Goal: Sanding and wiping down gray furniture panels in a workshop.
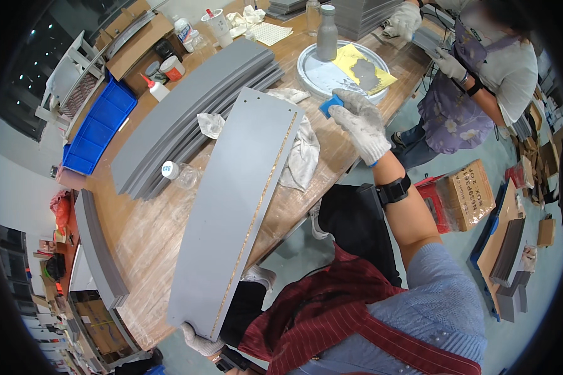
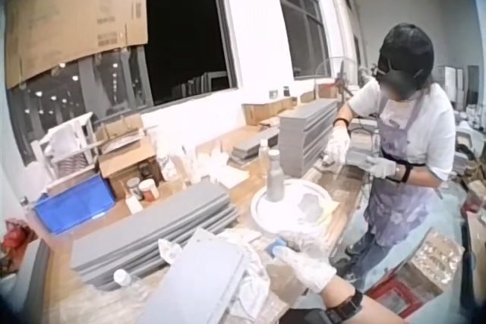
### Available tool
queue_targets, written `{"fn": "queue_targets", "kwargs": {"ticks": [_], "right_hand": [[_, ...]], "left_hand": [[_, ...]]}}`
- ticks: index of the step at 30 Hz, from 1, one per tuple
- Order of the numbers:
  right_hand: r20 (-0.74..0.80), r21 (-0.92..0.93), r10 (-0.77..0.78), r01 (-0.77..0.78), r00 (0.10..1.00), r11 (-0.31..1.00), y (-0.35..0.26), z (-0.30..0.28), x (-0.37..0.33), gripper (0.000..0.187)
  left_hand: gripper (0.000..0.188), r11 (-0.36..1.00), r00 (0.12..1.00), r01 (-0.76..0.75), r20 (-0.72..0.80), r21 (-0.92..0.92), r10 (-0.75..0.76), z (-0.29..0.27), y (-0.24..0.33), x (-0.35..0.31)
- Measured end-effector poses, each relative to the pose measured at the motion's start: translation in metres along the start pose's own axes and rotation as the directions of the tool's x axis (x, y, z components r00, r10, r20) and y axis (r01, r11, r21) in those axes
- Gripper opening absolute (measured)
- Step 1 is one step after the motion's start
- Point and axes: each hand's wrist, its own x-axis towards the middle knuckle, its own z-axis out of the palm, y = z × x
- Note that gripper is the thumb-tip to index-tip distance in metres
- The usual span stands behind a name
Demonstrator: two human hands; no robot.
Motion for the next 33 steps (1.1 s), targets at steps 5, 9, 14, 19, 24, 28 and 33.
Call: {"fn": "queue_targets", "kwargs": {"ticks": [5,9,14,19,24,28,33], "right_hand": [[-0.065,-0.114,-0.174,0.166,0.983,0.980,-0.008,0.020,0.000,0.049],[-0.102,-0.225,-0.221,0.193,0.970,0.955,-0.018,0.025,-0.010,0.049],[-0.076,-0.379,-0.319,0.269,0.945,0.885,-0.037,0.032,-0.044,0.045],[-0.034,-0.329,-0.399,0.366,0.917,0.870,-0.046,0.054,-0.091,0.038],[0.132,-0.311,-0.517,0.531,0.846,0.788,-0.053,0.070,-0.149,0.037],[0.270,-0.186,-0.617,0.669,0.739,0.720,-0.059,0.083,-0.197,0.038],[0.428,-0.050,-0.680,0.767,0.595,0.640,-0.069,0.089,-0.249,0.043]], "left_hand": [[0.068,1.000,0.999,-0.030,-0.037,-0.006,0.030,0.012,-0.002,-0.015],[0.064,0.999,0.998,-0.042,-0.056,0.007,0.042,0.025,-0.003,-0.026],[0.061,0.997,0.996,-0.082,-0.041,0.004,0.082,0.037,-0.012,-0.029],[0.057,0.999,1.000,-0.016,-0.015,-0.046,0.016,0.048,-0.018,-0.028],[0.052,0.999,1.000,-0.026,0.003,-0.042,0.026,0.081,-0.024,-0.032],[0.046,0.994,0.996,-0.058,-0.067,-0.093,0.052,0.116,-0.032,-0.046],[0.045,0.994,0.999,0.026,0.031,-0.104,-0.023,0.146,-0.016,-0.074]]}}
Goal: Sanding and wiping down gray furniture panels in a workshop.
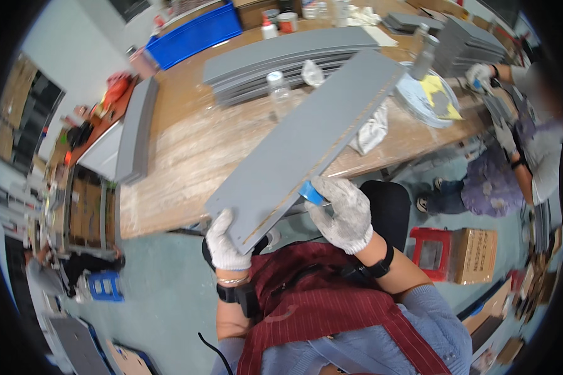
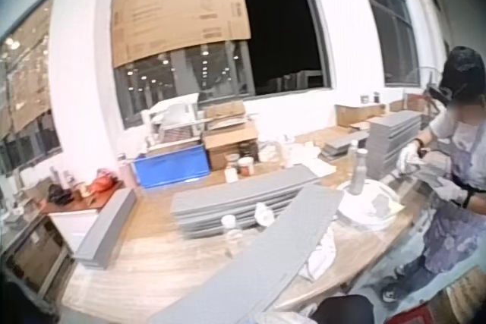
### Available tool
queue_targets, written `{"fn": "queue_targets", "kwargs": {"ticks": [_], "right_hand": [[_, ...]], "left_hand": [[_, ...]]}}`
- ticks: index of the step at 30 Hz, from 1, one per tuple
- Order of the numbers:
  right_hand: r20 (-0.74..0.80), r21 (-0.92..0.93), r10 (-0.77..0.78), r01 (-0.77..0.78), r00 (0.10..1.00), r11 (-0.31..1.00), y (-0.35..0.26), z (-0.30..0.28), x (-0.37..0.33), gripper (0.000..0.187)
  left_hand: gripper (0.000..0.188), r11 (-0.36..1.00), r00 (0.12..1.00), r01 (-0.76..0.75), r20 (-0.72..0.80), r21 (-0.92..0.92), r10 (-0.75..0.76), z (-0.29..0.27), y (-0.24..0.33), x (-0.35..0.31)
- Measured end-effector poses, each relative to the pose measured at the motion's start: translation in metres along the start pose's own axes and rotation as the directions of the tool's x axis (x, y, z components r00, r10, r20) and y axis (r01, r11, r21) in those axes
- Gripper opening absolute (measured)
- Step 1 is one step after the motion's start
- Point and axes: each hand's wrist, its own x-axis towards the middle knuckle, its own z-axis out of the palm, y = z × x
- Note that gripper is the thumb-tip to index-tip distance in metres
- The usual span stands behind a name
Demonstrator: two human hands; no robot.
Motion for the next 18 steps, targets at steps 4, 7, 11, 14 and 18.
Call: {"fn": "queue_targets", "kwargs": {"ticks": [4,7,11,14,18], "right_hand": [[0.049,0.093,-0.148,0.143,0.988,0.985,-0.034,0.003,-0.008,0.046],[0.140,0.133,-0.210,0.192,0.968,0.972,-0.058,0.004,-0.014,0.040],[0.244,0.165,-0.279,0.244,0.929,0.956,-0.085,0.007,-0.022,0.034],[0.278,0.194,-0.349,0.303,0.895,0.933,-0.099,0.004,-0.020,0.031],[0.204,0.109,-0.315,0.298,0.927,0.948,-0.105,-0.006,-0.009,0.028]], "left_hand": [[0.047,0.994,0.995,0.093,0.053,-0.050,-0.090,0.011,0.003,-0.017],[0.050,0.988,0.987,0.124,0.118,-0.091,-0.113,0.013,0.004,-0.024],[0.050,0.991,0.989,0.083,0.133,-0.105,-0.069,0.018,0.004,-0.030],[0.049,0.986,0.984,0.090,0.166,-0.141,-0.066,0.020,0.005,-0.034],[0.044,0.984,0.987,0.078,0.148,-0.159,-0.055,0.020,0.007,-0.039]]}}
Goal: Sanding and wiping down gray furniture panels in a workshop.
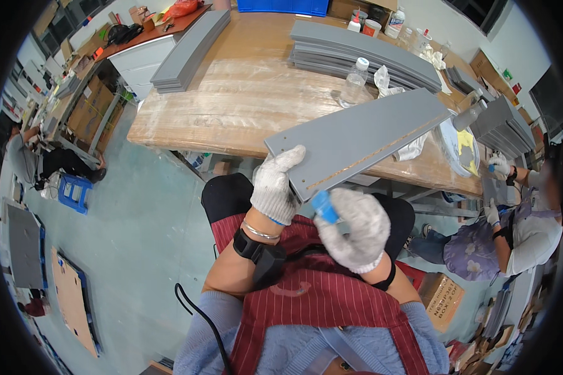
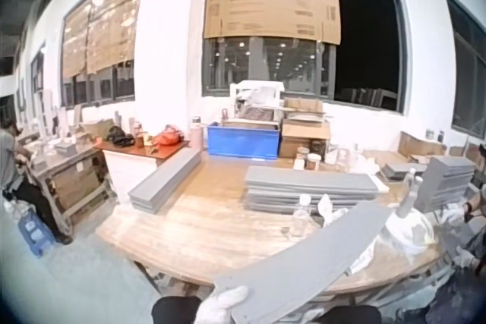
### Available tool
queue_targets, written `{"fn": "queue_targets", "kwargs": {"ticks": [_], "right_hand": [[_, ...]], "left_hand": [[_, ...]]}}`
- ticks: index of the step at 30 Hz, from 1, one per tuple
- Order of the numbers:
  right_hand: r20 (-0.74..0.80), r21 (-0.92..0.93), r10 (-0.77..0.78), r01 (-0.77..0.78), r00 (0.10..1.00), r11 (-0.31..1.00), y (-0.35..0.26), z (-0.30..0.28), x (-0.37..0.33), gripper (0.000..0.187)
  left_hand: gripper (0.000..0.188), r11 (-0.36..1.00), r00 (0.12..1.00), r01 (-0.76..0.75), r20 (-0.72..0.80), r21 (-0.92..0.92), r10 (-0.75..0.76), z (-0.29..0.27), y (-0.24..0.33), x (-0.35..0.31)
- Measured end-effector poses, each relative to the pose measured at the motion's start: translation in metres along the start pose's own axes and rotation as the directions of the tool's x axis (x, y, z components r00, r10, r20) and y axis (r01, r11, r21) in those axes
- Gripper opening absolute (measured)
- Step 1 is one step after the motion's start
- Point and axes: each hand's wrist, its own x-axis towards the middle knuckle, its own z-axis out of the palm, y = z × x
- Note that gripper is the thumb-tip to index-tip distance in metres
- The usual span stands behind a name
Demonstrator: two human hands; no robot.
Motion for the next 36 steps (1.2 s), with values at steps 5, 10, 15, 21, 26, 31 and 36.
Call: {"fn": "queue_targets", "kwargs": {"ticks": [5,10,15,21,26,31,36], "right_hand": [[0.066,-0.004,0.027,-0.027,0.997,1.000,-0.001,-0.004,-0.001,0.026],[0.080,-0.037,0.007,-0.004,0.997,0.999,0.003,0.004,-0.010,0.036],[0.032,0.075,0.090,-0.092,0.995,0.993,0.018,-0.001,-0.009,0.033],[-0.279,0.040,0.312,-0.313,0.908,0.949,0.070,-0.033,-0.031,0.036],[-0.390,0.103,0.670,-0.693,0.632,0.713,0.159,-0.075,-0.069,0.024],[-0.504,-0.314,0.641,-0.814,0.579,0.489,0.279,-0.140,-0.102,0.029],[-0.619,-0.486,0.511,-0.802,0.597,0.348,0.392,-0.197,-0.121,0.026]], "left_hand": [[0.042,1.000,1.000,-0.014,-0.015,-0.001,0.014,0.000,0.000,0.001],[0.042,0.998,1.000,0.001,0.006,0.055,-0.001,-0.005,0.000,0.003],[0.044,0.991,0.999,-0.015,-0.041,0.134,0.021,-0.020,0.000,0.006],[0.045,0.981,0.995,-0.004,-0.097,0.192,0.023,-0.051,0.010,0.022],[0.055,0.984,0.999,-0.024,-0.044,0.175,0.032,-0.085,0.025,0.036],[0.060,0.963,0.983,-0.004,-0.175,0.268,0.053,-0.105,0.039,0.050],[0.060,0.951,0.971,0.018,-0.231,0.308,0.056,-0.108,0.042,0.063]]}}
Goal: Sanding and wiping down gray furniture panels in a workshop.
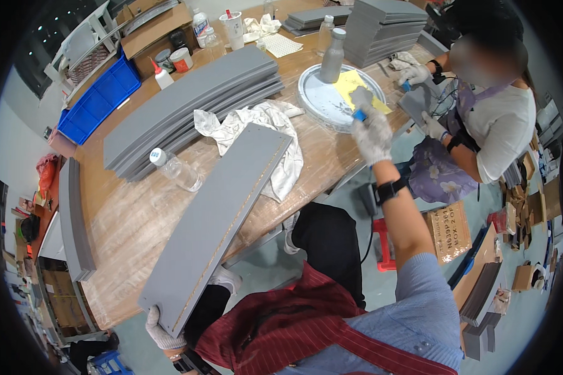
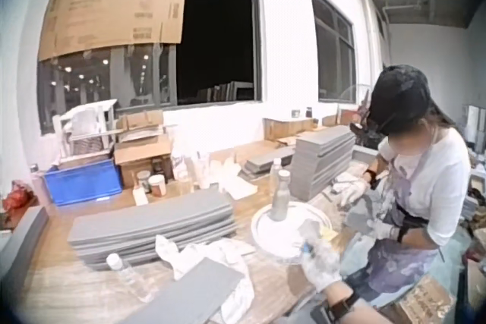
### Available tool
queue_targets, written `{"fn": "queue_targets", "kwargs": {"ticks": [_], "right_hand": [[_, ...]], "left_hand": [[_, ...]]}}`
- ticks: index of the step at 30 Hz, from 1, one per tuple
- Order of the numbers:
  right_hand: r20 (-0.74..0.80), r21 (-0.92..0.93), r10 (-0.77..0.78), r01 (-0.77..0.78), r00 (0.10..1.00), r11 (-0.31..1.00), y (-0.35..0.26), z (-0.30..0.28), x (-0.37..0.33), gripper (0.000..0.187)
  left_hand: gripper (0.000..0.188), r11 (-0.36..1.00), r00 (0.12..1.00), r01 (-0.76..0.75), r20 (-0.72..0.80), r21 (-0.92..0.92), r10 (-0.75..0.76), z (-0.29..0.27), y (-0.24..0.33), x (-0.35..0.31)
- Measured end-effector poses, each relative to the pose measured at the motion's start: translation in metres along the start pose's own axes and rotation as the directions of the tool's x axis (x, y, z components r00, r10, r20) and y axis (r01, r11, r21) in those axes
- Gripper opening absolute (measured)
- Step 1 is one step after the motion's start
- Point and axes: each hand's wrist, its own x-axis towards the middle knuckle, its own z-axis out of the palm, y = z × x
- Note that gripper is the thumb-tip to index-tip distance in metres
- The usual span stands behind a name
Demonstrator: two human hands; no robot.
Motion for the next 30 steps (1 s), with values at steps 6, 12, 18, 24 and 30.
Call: {"fn": "queue_targets", "kwargs": {"ticks": [6,12,18,24,30], "right_hand": [[0.310,-0.295,-0.048,0.144,0.949,0.944,0.031,0.017,0.025,0.033],[0.184,-0.258,-0.283,0.324,0.941,0.910,-0.011,0.006,0.004,0.033],[0.505,0.097,-0.269,0.255,0.820,0.962,-0.083,0.037,-0.002,0.059],[0.389,0.303,-0.720,0.658,0.575,0.689,-0.119,0.100,-0.033,0.065],[0.370,0.105,-0.609,0.619,0.702,0.778,-0.085,0.111,-0.048,0.059]], "left_hand": [[0.060,0.996,0.997,0.050,0.059,-0.077,-0.045,0.007,-0.001,0.002],[0.063,0.996,0.998,-0.008,0.067,-0.094,0.014,-0.008,-0.010,0.002],[0.070,0.989,0.989,-0.135,-0.061,-0.055,0.131,-0.052,0.001,-0.032],[0.064,0.973,0.954,-0.226,-0.189,0.049,0.231,-0.101,0.023,-0.096],[0.054,0.966,0.934,-0.203,-0.264,0.159,0.240,-0.127,0.011,-0.098]]}}
